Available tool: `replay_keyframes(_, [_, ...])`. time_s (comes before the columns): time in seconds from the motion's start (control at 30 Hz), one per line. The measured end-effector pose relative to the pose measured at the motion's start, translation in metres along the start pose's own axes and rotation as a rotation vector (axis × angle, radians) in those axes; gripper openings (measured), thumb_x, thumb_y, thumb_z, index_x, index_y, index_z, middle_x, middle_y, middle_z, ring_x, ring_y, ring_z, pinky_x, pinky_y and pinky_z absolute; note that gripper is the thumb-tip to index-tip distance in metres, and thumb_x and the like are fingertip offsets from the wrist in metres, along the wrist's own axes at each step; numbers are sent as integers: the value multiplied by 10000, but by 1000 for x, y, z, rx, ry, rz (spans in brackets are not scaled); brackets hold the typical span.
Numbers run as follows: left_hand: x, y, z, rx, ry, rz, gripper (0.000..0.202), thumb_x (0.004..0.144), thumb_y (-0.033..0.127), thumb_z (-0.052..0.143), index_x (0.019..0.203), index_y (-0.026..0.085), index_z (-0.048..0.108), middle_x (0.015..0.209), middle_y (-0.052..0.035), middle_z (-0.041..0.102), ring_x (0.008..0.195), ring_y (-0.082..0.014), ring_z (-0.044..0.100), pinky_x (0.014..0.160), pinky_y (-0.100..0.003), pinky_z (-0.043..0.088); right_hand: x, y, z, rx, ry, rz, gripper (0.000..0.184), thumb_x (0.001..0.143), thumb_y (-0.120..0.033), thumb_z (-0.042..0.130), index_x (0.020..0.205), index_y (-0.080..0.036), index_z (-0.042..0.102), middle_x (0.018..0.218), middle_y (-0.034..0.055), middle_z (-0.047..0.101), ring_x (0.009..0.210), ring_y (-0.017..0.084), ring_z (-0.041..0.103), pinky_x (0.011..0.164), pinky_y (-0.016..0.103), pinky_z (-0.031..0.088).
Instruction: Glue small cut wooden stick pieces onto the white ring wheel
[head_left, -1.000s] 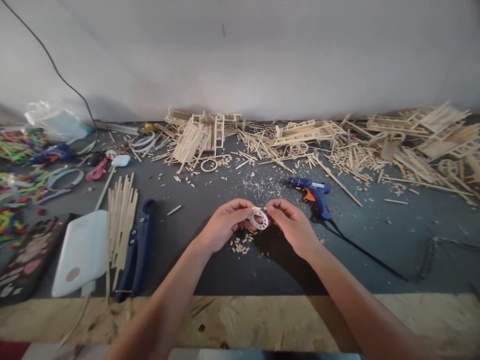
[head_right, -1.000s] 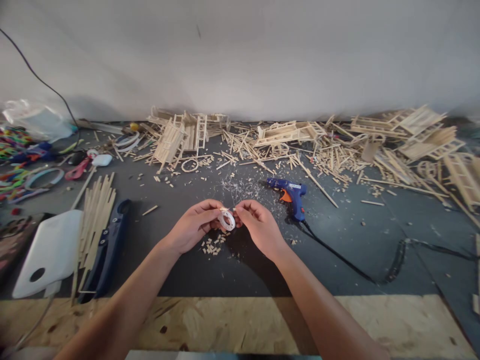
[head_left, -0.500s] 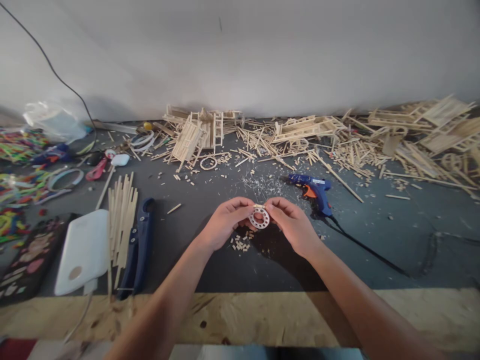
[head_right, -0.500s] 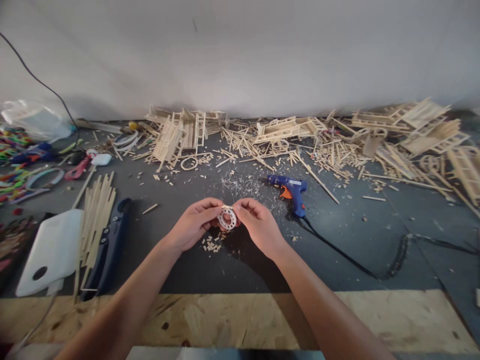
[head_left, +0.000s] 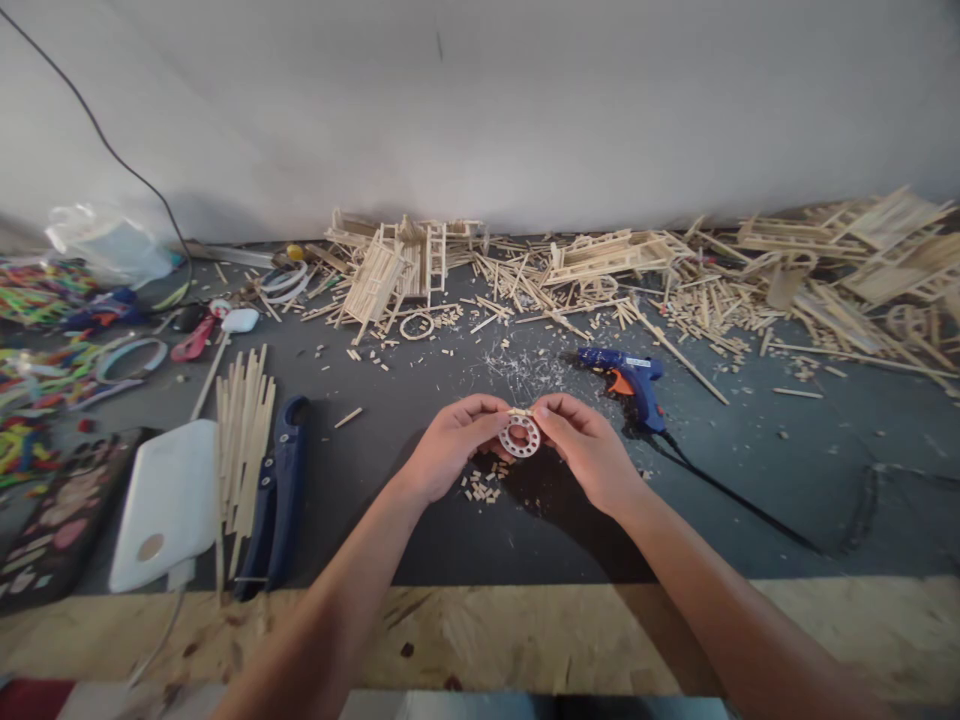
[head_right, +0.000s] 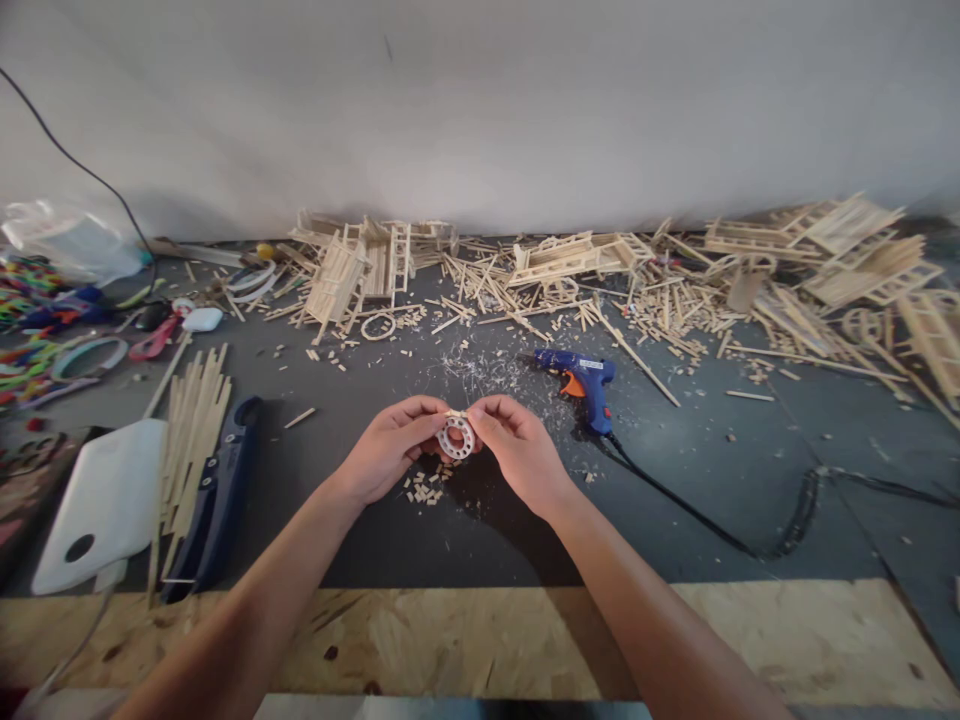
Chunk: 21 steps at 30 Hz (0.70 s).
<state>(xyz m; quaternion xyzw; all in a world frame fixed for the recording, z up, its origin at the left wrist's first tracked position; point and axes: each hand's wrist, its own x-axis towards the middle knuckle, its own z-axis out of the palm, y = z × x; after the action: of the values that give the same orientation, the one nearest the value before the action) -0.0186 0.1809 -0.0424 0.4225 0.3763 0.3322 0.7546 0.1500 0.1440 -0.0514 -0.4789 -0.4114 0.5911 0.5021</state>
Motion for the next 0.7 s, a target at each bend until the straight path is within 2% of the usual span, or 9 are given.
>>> replay_keyframes(0.4, [0,-1,3,48,42,19,205,755,336,695,826,153,636,732,-24,683,627,-127,626,624,-264,511,0,2,-4,-45,-16,-40,186,836,-406,619,794,-225,616,674,-19,571,646,130,512,628,273,399])
replay_keyframes(0.7, [1,-3,3,51,60,26,187,751,332,693,822,167,641,736,-25,685,652,-136,627,628,-275,510,0,2,-2,-141,38,-74,151,828,-373,604,777,-231,615,665,-13,578,643,144,523,615,282,407])
